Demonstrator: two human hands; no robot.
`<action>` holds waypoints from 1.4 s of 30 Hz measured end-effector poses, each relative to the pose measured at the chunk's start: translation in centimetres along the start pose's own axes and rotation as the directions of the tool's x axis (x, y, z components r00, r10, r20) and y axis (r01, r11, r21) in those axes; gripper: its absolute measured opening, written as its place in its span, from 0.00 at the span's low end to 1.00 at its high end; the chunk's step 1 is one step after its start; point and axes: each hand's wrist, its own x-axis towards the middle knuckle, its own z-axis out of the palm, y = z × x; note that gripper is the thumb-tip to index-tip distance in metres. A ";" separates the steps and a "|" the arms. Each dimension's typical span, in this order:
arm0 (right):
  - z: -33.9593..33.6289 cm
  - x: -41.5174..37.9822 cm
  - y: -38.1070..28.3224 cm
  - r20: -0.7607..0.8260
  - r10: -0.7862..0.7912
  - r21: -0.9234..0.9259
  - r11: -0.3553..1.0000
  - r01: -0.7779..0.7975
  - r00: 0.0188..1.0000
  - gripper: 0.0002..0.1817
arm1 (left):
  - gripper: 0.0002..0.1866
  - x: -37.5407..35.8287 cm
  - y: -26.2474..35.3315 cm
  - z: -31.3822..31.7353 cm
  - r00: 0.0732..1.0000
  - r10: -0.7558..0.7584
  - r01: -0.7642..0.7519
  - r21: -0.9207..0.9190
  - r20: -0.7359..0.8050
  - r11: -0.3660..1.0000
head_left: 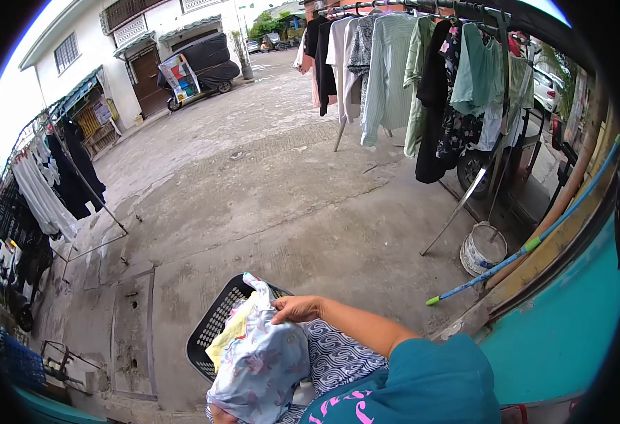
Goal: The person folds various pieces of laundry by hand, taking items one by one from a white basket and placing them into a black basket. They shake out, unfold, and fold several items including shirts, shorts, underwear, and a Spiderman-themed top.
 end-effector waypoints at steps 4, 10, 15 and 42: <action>0.0 -0.4 -1.9 -0.158 -0.144 0.239 0.954 0.179 0.977 0.23 | 0.13 0.0 -0.1 -0.9 0.995 -0.097 0.095 -0.146 -0.006 0.985; -0.6 0.5 -3.8 -0.218 -0.133 0.214 0.960 0.180 0.967 0.23 | 0.13 5.2 -3.5 8.2 0.859 0.426 0.019 0.850 -0.284 0.527; 0.0 0.5 -6.6 -0.458 -0.210 -0.066 0.977 0.202 0.864 0.22 | 0.19 6.8 -0.3 10.1 0.636 0.754 0.040 0.983 -0.164 0.180; -6.7 9.9 -2.7 -0.180 -0.668 -0.983 0.144 -0.113 0.722 0.11 | 0.09 11.6 2.0 4.1 0.662 0.676 0.404 0.605 0.324 -0.686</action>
